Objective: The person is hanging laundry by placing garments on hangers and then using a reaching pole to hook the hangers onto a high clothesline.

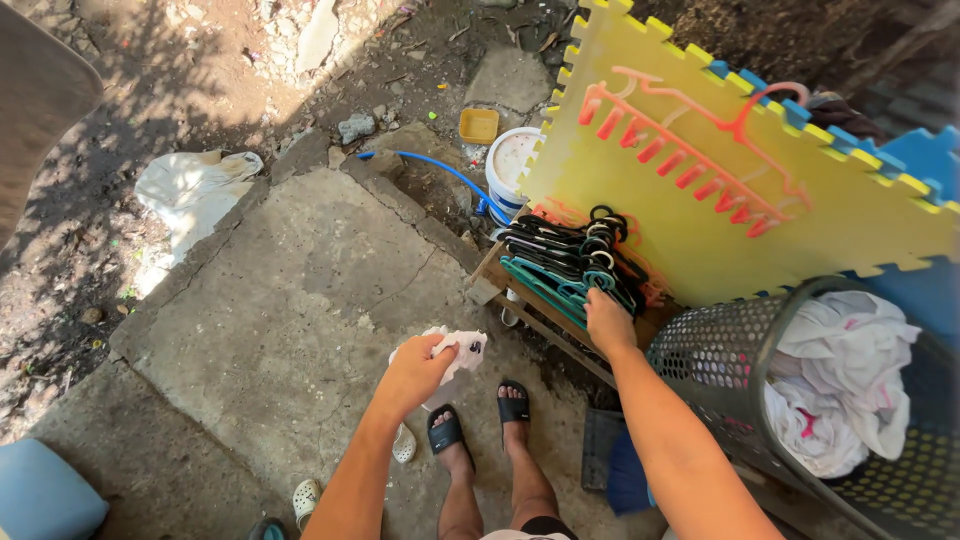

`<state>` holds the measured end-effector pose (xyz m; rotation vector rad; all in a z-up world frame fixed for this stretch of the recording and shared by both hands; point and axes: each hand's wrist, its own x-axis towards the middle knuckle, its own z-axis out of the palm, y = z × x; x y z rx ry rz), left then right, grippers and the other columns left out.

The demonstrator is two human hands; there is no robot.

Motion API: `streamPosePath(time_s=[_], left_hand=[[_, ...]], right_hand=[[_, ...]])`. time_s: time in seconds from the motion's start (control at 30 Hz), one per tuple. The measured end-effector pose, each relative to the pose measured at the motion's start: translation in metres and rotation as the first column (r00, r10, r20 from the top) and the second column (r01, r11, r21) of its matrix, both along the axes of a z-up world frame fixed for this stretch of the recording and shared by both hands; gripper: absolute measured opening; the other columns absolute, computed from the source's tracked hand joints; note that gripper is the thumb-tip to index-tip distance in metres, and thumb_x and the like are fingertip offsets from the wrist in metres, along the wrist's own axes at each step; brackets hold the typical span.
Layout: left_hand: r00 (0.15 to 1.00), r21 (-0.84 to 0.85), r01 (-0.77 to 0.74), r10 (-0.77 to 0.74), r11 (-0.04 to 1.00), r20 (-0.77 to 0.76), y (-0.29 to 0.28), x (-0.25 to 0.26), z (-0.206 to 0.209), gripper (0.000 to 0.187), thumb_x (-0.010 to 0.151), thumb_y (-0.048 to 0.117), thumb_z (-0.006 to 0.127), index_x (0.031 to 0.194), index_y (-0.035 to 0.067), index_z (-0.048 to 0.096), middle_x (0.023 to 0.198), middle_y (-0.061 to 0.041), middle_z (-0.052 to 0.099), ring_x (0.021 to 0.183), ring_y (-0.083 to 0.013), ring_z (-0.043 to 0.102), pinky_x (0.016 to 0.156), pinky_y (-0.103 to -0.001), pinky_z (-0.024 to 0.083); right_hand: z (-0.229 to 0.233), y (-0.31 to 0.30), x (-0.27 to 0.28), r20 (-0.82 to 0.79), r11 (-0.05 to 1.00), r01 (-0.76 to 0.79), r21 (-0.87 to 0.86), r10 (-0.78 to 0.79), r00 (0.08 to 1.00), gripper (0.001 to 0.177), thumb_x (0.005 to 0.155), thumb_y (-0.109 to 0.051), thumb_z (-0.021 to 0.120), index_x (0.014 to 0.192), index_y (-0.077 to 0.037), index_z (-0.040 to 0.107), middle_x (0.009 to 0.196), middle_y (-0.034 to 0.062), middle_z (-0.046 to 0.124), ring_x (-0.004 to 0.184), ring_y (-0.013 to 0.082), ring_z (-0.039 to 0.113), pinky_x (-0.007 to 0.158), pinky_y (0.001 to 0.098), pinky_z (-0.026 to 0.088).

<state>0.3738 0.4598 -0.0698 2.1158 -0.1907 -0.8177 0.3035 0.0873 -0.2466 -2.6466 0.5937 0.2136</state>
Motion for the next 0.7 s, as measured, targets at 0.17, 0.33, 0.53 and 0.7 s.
streamPosePath(time_s=[0.17, 0.33, 0.53, 0.7], left_hand=[[0.999, -0.091, -0.033, 0.035, 0.995, 0.017, 0.008, -0.007, 0.011, 0.033, 0.091, 0.033, 0.063, 0.092, 0.0, 0.071, 0.062, -0.009, 0.063, 0.057, -0.014, 0.055, 0.055, -0.035, 0.045], [0.999, -0.194, -0.045, 0.044, 0.98, -0.01, 0.015, -0.012, 0.053, 0.032, 0.091, 0.032, 0.062, 0.094, 0.002, 0.073, 0.065, -0.006, 0.067, 0.059, -0.0131, 0.06, 0.057, -0.034, 0.047], [0.982, -0.202, 0.078, -0.04, 0.976, 0.184, 0.015, -0.004, 0.073, 0.032, 0.09, 0.032, 0.065, 0.095, 0.001, 0.074, 0.066, -0.007, 0.067, 0.065, -0.0135, 0.06, 0.061, -0.035, 0.048], [0.99, -0.362, 0.021, 0.031, 0.932, 0.137, 0.014, 0.01, 0.066, 0.029, 0.093, 0.028, 0.063, 0.092, 0.001, 0.074, 0.073, -0.007, 0.071, 0.069, -0.0157, 0.061, 0.063, -0.038, 0.049]], right_hand=[[0.088, 0.028, -0.02, 0.136, 0.99, -0.054, 0.131, 0.036, 0.99, 0.019, 0.102, -0.025, 0.058, 0.105, -0.007, 0.057, 0.101, 0.0144, 0.067, 0.09, 0.0389, 0.064, 0.075, 0.0497, 0.05], [0.236, 0.032, -0.054, 0.415, 0.968, -0.002, 0.251, -0.106, 0.904, 0.022, 0.098, -0.028, 0.068, 0.107, -0.009, 0.066, 0.092, 0.0092, 0.07, 0.08, 0.0253, 0.069, 0.073, 0.0407, 0.056], [0.272, 0.056, -0.053, 0.269, 0.476, -0.072, 0.877, -0.361, 0.893, 0.035, 0.093, -0.026, 0.067, 0.124, -0.011, 0.062, 0.106, 0.0025, 0.073, 0.087, 0.0144, 0.07, 0.069, 0.0246, 0.051], [0.285, 0.15, -0.016, 0.04, 0.39, 0.128, 0.912, -0.397, 0.917, 0.039, 0.097, -0.036, 0.06, 0.127, -0.011, 0.059, 0.104, 0.0081, 0.062, 0.083, 0.0221, 0.065, 0.075, 0.0481, 0.056]])
